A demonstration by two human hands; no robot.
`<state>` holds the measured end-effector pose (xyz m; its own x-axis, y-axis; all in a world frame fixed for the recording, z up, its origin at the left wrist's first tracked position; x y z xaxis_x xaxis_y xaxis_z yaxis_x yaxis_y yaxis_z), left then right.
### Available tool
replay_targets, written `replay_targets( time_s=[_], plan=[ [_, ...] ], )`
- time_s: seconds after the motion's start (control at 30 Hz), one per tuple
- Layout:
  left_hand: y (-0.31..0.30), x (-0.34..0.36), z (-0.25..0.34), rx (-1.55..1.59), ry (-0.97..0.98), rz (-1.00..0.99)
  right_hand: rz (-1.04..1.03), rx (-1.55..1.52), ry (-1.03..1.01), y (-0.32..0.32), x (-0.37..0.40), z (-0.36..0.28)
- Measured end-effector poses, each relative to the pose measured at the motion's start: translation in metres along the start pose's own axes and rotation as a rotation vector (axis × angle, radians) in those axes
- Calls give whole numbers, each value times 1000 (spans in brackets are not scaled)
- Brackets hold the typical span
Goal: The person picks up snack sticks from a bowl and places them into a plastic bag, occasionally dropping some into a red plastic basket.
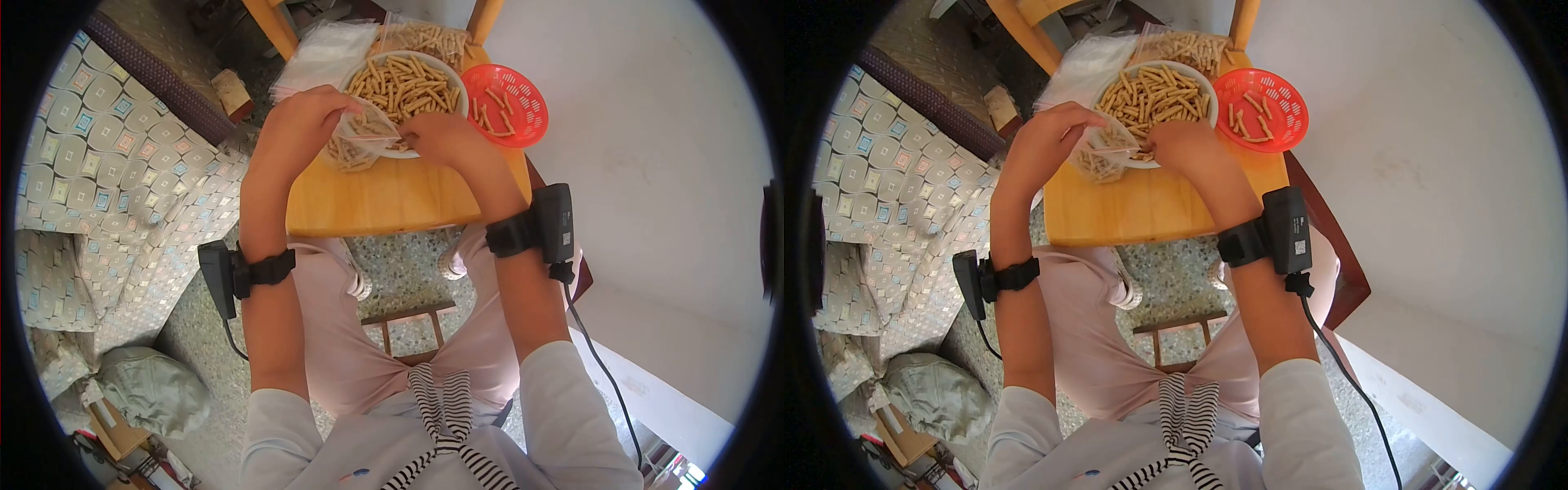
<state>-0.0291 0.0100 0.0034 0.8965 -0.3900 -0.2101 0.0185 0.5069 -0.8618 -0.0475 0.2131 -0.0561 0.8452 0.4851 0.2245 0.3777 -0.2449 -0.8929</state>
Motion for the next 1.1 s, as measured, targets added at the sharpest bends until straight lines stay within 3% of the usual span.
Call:
replay_targets(
  time_s=[0.2,0.5,0.7,0.77,0.8,0.87,0.9,0.97,1.1],
  plan=[
    [0,-1,1,-4,-5,-9,-11,57,-1,0,0,1],
    [1,-1,0,-11,1,-21,-30,-142,20,-5,2,9],
    [1,-1,3,-1,12,-17,50,-118,-10,-8,2,8],
    [-1,-1,7,17,-24,-30,277,-129,-60,-17,4,3],
    [-2,-3,9,17,-23,-29,279,-128,-61,-21,6,1],
    [-8,-7,20,71,157,136,489,-191,-86,-35,10,-5],
    [-11,-8,23,69,157,137,490,-191,-88,-38,9,-8],
    [-18,-12,31,381,224,276,812,-242,-318,-53,14,-16],
    [-10,-12,36,276,125,364,805,-342,-367,-67,23,-26]
  ],
)
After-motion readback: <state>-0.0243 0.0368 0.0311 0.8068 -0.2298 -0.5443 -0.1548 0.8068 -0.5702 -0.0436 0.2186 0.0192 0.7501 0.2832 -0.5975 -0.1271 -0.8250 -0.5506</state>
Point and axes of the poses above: each hand's wrist, its own x-axis away from the middle knuckle, its own y-axis out of the palm, z = x × y, the point moved 3 cm from there along -x, towards the middle knuckle, and after that the axes turned 1 degree about x, right-handed, at the moved point
